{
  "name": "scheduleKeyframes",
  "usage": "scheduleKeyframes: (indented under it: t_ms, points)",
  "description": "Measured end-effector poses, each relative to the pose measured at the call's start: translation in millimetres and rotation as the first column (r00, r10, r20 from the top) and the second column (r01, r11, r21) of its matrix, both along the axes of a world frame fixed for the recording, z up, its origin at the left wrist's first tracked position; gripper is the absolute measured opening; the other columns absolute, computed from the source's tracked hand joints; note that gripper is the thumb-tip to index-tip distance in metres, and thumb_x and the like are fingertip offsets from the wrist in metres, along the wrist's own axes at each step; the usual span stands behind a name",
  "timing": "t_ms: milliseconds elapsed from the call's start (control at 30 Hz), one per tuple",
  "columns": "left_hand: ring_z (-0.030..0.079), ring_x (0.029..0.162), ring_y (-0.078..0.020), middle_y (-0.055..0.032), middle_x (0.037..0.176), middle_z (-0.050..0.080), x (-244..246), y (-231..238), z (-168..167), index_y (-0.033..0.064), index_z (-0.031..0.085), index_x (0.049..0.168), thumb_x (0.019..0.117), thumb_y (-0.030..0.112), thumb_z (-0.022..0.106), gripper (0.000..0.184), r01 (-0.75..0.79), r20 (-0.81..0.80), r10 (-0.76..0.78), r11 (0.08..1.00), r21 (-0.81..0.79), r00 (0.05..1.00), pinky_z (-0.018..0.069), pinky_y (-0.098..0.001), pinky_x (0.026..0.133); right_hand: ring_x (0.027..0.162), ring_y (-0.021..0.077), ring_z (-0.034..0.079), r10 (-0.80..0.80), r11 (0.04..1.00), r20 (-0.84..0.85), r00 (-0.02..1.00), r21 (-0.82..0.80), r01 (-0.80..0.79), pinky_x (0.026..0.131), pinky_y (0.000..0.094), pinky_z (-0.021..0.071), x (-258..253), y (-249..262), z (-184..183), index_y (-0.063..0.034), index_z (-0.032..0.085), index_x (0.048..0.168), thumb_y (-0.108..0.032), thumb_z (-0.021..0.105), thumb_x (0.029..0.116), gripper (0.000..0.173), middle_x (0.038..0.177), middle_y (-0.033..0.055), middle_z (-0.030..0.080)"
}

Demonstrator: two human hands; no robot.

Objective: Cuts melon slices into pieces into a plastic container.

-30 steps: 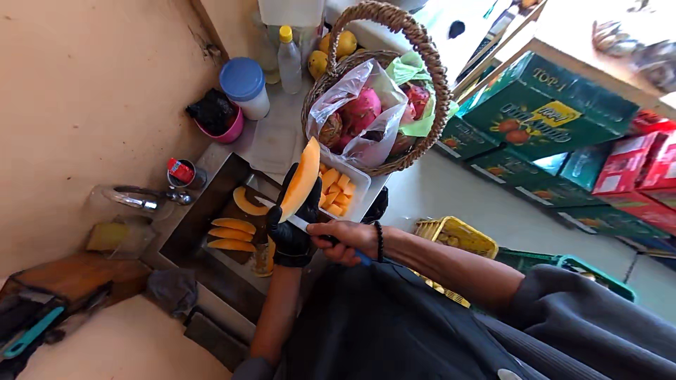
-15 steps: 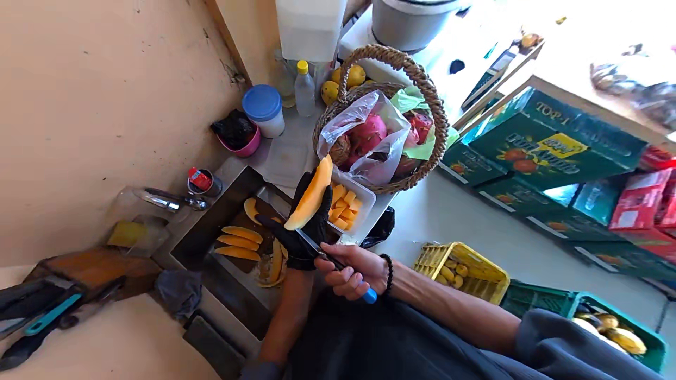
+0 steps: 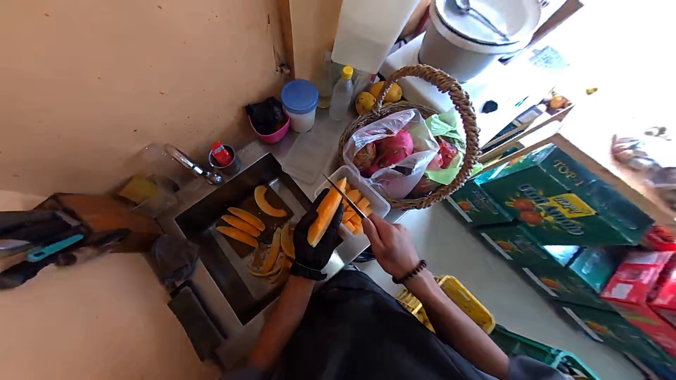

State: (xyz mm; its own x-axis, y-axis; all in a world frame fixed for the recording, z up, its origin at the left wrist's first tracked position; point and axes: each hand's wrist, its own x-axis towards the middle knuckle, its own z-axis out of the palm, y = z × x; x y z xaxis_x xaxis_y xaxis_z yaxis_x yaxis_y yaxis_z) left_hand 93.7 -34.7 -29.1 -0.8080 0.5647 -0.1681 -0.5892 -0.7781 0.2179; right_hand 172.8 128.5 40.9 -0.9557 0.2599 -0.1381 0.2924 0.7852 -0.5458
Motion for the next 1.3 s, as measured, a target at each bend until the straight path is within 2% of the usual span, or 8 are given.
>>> scheduleKeyframes:
  t_ms: [200,267,367,533,700,900,1133,1300]
  points:
    - [0.058,0.128,-0.03,-0.0206,0.145,0.052,8,2,7,0.0059,0.043,0.15,0.1018,0.023,0.042,0.051,0.062,0.075,-0.068,0.995,0.079,0.995,0.0511,-0.0408,0.106,0.089,0.0396,0.072,-0.007,0.986,0.326,0.945,0.157,-0.047,0.073,0.0572,0.0544,-6,-12,0,-0.0062,0.062,0.112,-0.044,0.023,0.1113,0.054,0.085,0.0178,0.07]
    - [0.06,0.125,-0.0312,-0.0217,0.143,0.054,8,3,5,0.0046,0.044,0.148,0.1021,0.023,0.042,0.05,0.062,0.127,-0.071,0.996,0.071,0.989,0.0527,-0.0414,0.104,0.082,0.034,0.068,0.037,0.998,0.352,0.935,-0.063,-0.016,0.073,0.0531,0.0523,-6,-3,-5,-0.0046,0.062,0.107,-0.043,0.023,0.1121,0.055,0.081,0.0157,0.065]
    - [0.061,0.124,-0.0319,-0.0217,0.14,0.056,1,2,6,0.0029,0.047,0.146,0.1034,0.023,0.04,0.047,0.037,0.124,-0.042,0.999,0.038,0.991,0.0536,-0.0429,0.102,0.055,0.0154,0.053,0.062,0.896,0.293,0.954,-0.437,0.076,0.055,0.0364,0.0476,-5,12,-24,-0.0082,0.059,0.092,-0.045,0.023,0.1119,0.055,0.066,0.0013,0.051]
    - [0.061,0.123,-0.0321,-0.0209,0.136,0.059,-16,-3,9,0.001,0.051,0.141,0.1025,0.025,0.043,0.046,0.0,0.051,-0.002,0.999,0.044,0.999,0.0519,-0.0461,0.104,0.069,0.0238,0.061,0.034,0.979,0.217,0.976,-0.202,0.01,0.066,0.0462,0.0493,-1,-3,0,-0.0073,0.063,0.095,-0.045,0.025,0.1113,0.057,0.07,0.0068,0.057]
    - [0.06,0.123,-0.0313,-0.0194,0.14,0.056,-21,4,28,0.0043,0.05,0.142,0.1029,0.053,0.032,0.065,0.072,0.093,-0.068,0.997,-0.032,0.993,0.0517,-0.046,0.103,0.096,0.0412,0.071,-0.002,0.999,0.439,0.899,0.034,-0.014,0.079,0.0588,0.0544,-4,-23,7,-0.0068,0.061,0.118,-0.047,0.022,0.1112,0.057,0.093,0.0197,0.071]
    - [0.057,0.129,-0.0318,-0.018,0.141,0.056,-21,10,27,0.0068,0.051,0.143,0.0999,0.066,0.031,0.076,0.054,0.104,-0.037,0.985,-0.164,0.994,0.0484,-0.0504,0.107,0.068,0.0224,0.059,0.073,0.94,0.278,0.958,-0.341,0.027,0.067,0.0451,0.0481,6,0,-6,-0.0069,0.061,0.094,-0.045,0.023,0.1119,0.057,0.071,0.0062,0.054]
    - [0.052,0.134,-0.0294,-0.0156,0.147,0.052,-24,19,33,0.0082,0.049,0.146,0.0984,0.072,0.025,0.083,0.081,0.0,-0.082,0.982,-0.169,0.997,0.0447,-0.0471,0.111,0.094,0.0393,0.07,0.082,0.991,0.444,0.892,-0.132,-0.025,0.079,0.0575,0.0543,9,-12,7,-0.0055,0.061,0.113,-0.047,0.022,0.1116,0.057,0.091,0.0191,0.069]
    - [0.053,0.134,-0.0311,-0.0159,0.148,0.051,-23,24,31,0.0107,0.049,0.147,0.0959,0.076,0.023,0.087,0.108,0.043,-0.102,0.978,-0.179,0.994,0.0465,-0.0479,0.109,0.084,0.0338,0.065,0.197,0.933,0.368,0.909,-0.356,-0.058,0.077,0.0543,0.0501,7,8,-7,-0.002,0.062,0.105,-0.043,0.024,0.1124,0.056,0.085,0.0167,0.062]
